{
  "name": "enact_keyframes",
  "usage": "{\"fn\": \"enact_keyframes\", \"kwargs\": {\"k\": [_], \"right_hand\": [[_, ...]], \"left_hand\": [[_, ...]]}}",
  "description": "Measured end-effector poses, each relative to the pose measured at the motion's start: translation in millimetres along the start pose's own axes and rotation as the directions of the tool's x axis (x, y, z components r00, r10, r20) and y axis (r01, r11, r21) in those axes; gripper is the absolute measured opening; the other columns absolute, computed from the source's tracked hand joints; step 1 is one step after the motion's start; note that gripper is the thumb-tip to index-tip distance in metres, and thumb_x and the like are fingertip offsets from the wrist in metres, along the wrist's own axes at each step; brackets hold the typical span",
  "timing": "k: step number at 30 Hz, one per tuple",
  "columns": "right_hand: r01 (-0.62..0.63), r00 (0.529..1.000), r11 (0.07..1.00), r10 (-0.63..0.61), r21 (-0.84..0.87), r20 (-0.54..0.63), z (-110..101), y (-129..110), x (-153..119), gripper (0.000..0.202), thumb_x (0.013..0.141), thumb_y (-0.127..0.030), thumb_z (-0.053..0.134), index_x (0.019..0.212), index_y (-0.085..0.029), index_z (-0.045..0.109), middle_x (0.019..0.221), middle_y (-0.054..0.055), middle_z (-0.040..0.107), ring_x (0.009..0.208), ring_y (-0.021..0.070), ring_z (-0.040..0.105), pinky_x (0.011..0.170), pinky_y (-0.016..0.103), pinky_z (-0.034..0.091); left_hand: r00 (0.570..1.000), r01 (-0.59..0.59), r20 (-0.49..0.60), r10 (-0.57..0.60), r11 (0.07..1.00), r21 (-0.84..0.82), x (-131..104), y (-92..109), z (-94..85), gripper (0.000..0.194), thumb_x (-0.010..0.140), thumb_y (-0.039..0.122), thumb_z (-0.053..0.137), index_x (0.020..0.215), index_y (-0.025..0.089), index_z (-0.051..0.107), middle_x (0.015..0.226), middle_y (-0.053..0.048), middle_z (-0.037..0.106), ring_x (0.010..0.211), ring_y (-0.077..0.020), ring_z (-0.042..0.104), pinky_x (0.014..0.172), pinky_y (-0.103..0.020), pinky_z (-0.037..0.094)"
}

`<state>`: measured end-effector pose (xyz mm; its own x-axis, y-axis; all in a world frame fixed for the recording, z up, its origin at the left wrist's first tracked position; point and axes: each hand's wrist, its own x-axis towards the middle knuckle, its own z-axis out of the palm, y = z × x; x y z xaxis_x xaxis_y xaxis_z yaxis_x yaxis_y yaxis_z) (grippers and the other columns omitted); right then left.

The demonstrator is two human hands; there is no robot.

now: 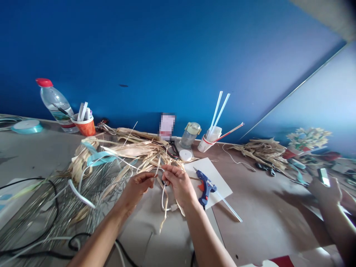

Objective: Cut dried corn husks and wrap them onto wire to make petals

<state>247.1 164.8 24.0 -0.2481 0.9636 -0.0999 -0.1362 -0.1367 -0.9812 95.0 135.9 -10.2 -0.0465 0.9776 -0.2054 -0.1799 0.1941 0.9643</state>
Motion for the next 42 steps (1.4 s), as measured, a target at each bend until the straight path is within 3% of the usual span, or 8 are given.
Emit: {"fn": "enact_keyframes", "kwargs": {"k": [4,8,11,22,27,31,36,42], "right_hand": [[0.036,0.999,0.961,-0.039,-0.273,-0.006,4.6,1.3,-1.7,0.024,0.078,-0.024,0.054,0.096,-0.014,0.066,0.063,-0.002,0.057,0.054,0.0087,0.044,0.055,0.022,0.035],[0.105,0.992,0.859,-0.128,-0.501,-0.012,7.6,-2.2,-2.2,0.020,0.078,-0.022,0.051,0.062,-0.015,0.061,0.056,-0.003,0.051,0.052,0.0085,0.041,0.053,0.022,0.032],[0.079,0.989,0.821,-0.138,-0.566,-0.061,8.5,-4.7,-1.8,0.023,0.077,-0.023,0.052,0.055,-0.016,0.056,0.053,-0.004,0.050,0.051,0.0089,0.041,0.053,0.022,0.032],[0.066,0.991,0.900,-0.109,-0.431,-0.076,6.2,3.1,0.4,0.024,0.076,-0.024,0.055,0.054,-0.016,0.057,0.053,-0.003,0.052,0.049,0.0082,0.040,0.050,0.022,0.031],[0.013,0.995,0.996,-0.021,-0.086,-0.095,1.2,8.3,3.3,0.022,0.073,-0.024,0.058,0.092,-0.014,0.065,0.062,-0.002,0.059,0.051,0.0082,0.043,0.052,0.022,0.034],[0.024,0.996,0.995,-0.016,0.096,-0.082,-2.3,8.1,4.9,0.021,0.069,-0.024,0.063,0.087,-0.013,0.066,0.064,0.001,0.063,0.053,0.0084,0.045,0.054,0.023,0.034],[0.015,0.998,0.998,-0.012,0.058,-0.059,2.9,3.1,1.4,0.011,0.068,-0.021,0.061,0.076,-0.015,0.064,0.061,0.001,0.062,0.049,0.0074,0.040,0.050,0.022,0.031],[0.055,0.992,0.998,-0.057,-0.021,-0.115,5.1,3.0,-0.2,0.011,0.068,-0.022,0.061,0.075,-0.015,0.066,0.060,-0.002,0.057,0.052,0.0082,0.042,0.051,0.022,0.032]], "left_hand": [[0.998,-0.041,-0.036,0.048,0.984,0.172,-3.3,3.0,3.0,0.026,0.071,0.034,0.063,0.088,0.016,0.070,0.056,0.004,0.054,0.050,-0.0098,0.040,0.048,-0.023,0.028],[0.987,-0.138,-0.035,0.157,0.941,0.309,-7.1,3.0,7.2,0.023,0.074,0.030,0.057,0.089,0.018,0.071,0.065,0.001,0.061,0.061,-0.0131,0.050,0.057,-0.024,0.036],[0.984,-0.159,-0.028,0.178,0.930,0.331,-7.7,1.9,8.9,0.023,0.074,0.027,0.056,0.089,0.018,0.071,0.074,-0.001,0.065,0.068,-0.0146,0.054,0.062,-0.024,0.039],[0.997,0.049,0.046,-0.054,0.992,0.115,-2.9,1.0,3.1,0.031,0.070,0.035,0.063,0.093,0.017,0.071,0.055,0.004,0.054,0.047,-0.0073,0.036,0.046,-0.021,0.024],[0.999,0.044,0.013,-0.044,0.999,0.008,2.5,-6.1,0.3,0.032,0.067,0.036,0.067,0.091,0.015,0.071,0.055,0.003,0.055,0.049,-0.0076,0.038,0.048,-0.020,0.025],[0.998,0.007,-0.066,-0.003,0.998,0.055,2.6,-2.0,1.2,0.032,0.065,0.037,0.067,0.088,0.015,0.070,0.055,0.003,0.054,0.049,-0.0080,0.038,0.047,-0.021,0.026],[0.987,0.007,-0.159,0.012,0.993,0.118,-2.8,5.3,6.1,0.034,0.064,0.040,0.066,0.087,0.015,0.069,0.055,0.005,0.053,0.045,-0.0074,0.034,0.044,-0.021,0.023],[0.982,-0.061,-0.162,0.094,0.978,0.201,-3.1,0.5,6.9,0.031,0.068,0.037,0.063,0.090,0.016,0.070,0.060,0.003,0.057,0.052,-0.0112,0.045,0.048,-0.022,0.032]]}}
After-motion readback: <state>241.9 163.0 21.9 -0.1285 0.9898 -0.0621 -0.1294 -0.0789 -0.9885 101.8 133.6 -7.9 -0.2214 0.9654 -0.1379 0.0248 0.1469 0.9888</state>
